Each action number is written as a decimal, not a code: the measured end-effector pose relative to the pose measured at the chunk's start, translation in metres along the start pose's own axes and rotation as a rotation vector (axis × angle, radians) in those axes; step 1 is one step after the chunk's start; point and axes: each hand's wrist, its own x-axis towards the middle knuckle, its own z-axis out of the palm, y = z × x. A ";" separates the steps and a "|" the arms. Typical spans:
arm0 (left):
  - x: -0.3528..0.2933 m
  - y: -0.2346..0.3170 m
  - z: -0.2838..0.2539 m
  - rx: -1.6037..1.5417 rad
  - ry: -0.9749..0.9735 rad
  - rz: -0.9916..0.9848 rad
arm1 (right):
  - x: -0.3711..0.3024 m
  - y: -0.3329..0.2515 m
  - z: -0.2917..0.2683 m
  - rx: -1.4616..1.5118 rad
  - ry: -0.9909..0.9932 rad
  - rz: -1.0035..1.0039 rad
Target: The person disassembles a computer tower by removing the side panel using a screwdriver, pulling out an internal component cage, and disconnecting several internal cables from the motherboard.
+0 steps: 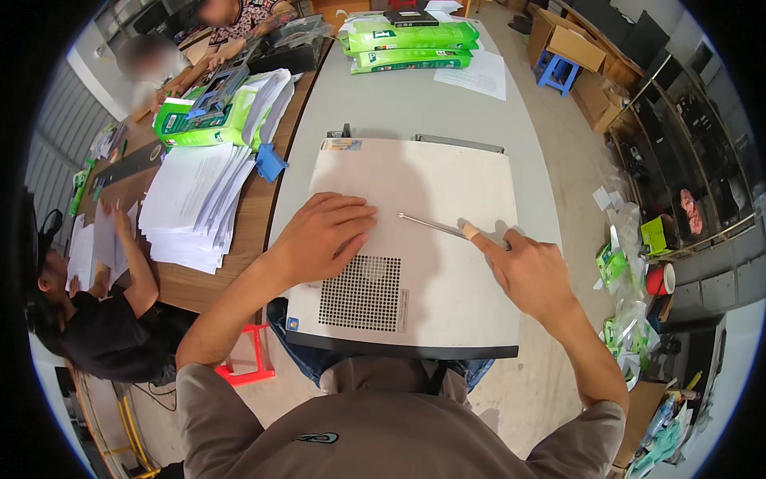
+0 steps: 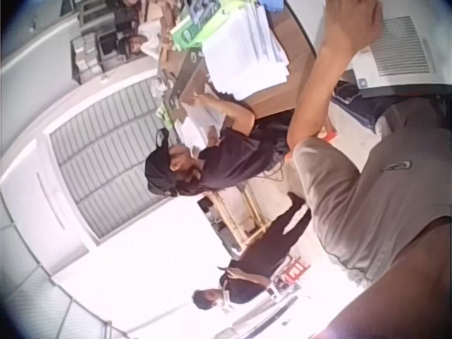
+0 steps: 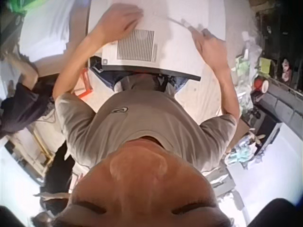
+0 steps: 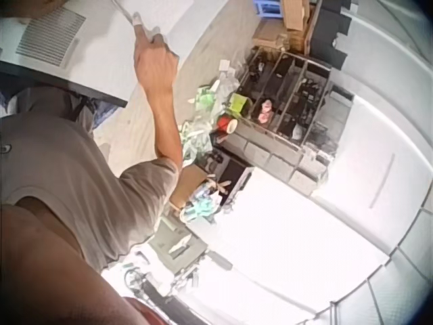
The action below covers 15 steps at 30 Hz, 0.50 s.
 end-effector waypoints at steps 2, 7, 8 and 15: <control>-0.003 -0.005 0.000 -0.008 -0.004 0.007 | 0.000 -0.001 0.010 -0.038 0.009 -0.016; -0.008 -0.004 0.002 -0.028 0.009 0.001 | 0.001 -0.001 0.014 -0.046 0.095 -0.082; -0.009 -0.003 0.003 -0.020 0.016 0.013 | 0.000 -0.003 0.014 -0.047 0.094 -0.084; -0.008 0.003 -0.012 -0.173 0.024 -0.060 | -0.007 -0.007 -0.012 0.042 0.212 -0.002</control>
